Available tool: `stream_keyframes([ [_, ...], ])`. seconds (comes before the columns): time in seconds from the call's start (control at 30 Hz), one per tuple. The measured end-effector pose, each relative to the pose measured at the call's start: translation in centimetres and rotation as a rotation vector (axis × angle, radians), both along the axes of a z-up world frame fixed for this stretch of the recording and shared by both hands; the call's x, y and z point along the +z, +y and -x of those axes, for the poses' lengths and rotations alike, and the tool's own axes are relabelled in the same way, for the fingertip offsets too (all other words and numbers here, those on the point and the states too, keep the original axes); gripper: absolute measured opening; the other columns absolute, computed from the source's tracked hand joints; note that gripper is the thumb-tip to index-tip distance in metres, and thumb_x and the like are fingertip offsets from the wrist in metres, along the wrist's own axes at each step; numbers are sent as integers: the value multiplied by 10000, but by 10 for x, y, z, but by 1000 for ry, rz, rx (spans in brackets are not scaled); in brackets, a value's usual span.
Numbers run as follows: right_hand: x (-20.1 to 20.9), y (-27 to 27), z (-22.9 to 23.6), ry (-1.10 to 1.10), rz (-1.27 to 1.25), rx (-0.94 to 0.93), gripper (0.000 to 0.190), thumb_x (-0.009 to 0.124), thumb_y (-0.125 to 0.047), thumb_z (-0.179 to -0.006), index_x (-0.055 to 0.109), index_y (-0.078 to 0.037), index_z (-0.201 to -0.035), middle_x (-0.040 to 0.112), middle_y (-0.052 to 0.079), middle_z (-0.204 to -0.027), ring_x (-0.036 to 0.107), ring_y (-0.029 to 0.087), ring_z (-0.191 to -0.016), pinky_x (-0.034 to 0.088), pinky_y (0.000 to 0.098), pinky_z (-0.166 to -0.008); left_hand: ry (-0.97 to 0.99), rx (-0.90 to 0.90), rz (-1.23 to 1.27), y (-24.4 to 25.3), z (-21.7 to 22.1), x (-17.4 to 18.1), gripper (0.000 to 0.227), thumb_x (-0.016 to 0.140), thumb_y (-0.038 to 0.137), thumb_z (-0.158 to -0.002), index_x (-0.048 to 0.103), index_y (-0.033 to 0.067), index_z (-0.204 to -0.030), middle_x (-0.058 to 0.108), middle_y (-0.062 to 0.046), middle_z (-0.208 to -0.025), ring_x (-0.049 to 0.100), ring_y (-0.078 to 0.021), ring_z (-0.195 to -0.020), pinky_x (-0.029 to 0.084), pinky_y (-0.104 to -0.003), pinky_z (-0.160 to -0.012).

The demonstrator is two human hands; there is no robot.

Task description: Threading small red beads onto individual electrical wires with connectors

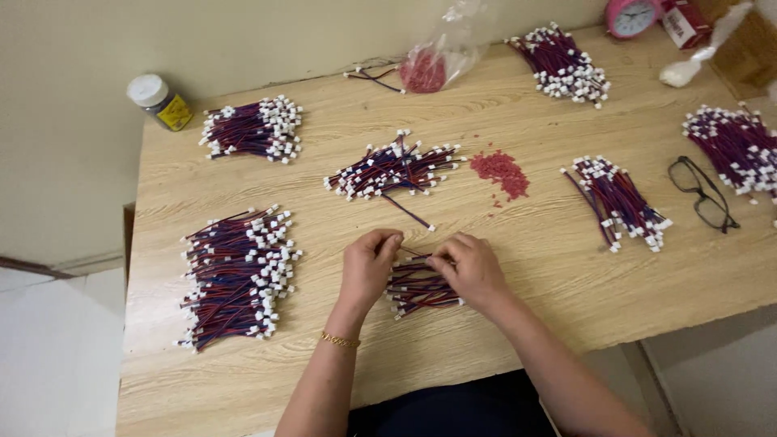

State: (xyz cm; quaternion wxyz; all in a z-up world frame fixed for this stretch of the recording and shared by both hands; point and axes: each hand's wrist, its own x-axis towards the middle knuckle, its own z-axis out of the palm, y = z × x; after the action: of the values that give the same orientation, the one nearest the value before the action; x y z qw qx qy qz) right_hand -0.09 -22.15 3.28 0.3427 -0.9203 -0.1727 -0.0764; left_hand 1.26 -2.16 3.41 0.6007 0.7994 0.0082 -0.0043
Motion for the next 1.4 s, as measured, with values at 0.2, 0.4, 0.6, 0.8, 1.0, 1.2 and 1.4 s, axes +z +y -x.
stream_keyframes([
  [0.2,-40,-77,-42,34,-11,-337,183,717,-109,-823,689,-59,-997,658,184,-838,678,356,-815,540,439,-705,129,101,335,7,6,-32,150,651,169,-921,709,32,-932,618,-86,-636,580,-146,-562,485,-235,-480],
  [0.4,-39,-92,-51,130,151,-382,218,741,-252,-815,713,-159,-1010,644,72,-890,667,286,-961,533,389,-846,240,154,674,10,13,-21,190,663,203,-926,694,19,-960,629,-117,-699,624,-158,-575,505,-224,-477],
  [0.6,-55,-96,-69,141,310,-364,146,658,-261,-881,688,-119,-893,624,137,-851,666,347,-906,531,440,-795,375,54,772,9,11,-32,218,676,171,-898,654,25,-1059,689,-106,-870,699,-173,-728,611,-267,-631],
  [0.8,-34,-91,-53,264,-123,-543,204,677,-240,-887,673,-94,-1030,696,156,-930,675,318,-922,541,429,-763,352,137,834,7,12,-23,194,639,108,-924,652,-24,-1065,689,-149,-850,716,-219,-699,625,-302,-616],
  [1.0,3,-23,-21,195,-705,-133,209,629,33,-876,611,-44,-1070,657,93,-836,636,161,-746,567,319,-687,264,177,782,1,1,-65,234,682,180,-917,678,-15,-1046,661,-105,-886,671,-160,-728,605,-245,-634],
  [1.2,58,43,6,294,-680,0,222,663,42,-830,726,-16,-1035,704,109,-860,647,132,-753,591,286,-651,242,239,775,2,12,-7,208,718,154,-880,687,-2,-1013,677,-126,-794,658,-161,-607,585,-241,-524],
  [1.4,61,53,4,108,-458,28,109,671,-93,-884,744,-90,-965,667,84,-773,700,185,-735,577,313,-649,157,215,772,1,18,-9,269,717,138,-873,631,14,-1097,684,-114,-750,655,-142,-579,570,-220,-498],
])
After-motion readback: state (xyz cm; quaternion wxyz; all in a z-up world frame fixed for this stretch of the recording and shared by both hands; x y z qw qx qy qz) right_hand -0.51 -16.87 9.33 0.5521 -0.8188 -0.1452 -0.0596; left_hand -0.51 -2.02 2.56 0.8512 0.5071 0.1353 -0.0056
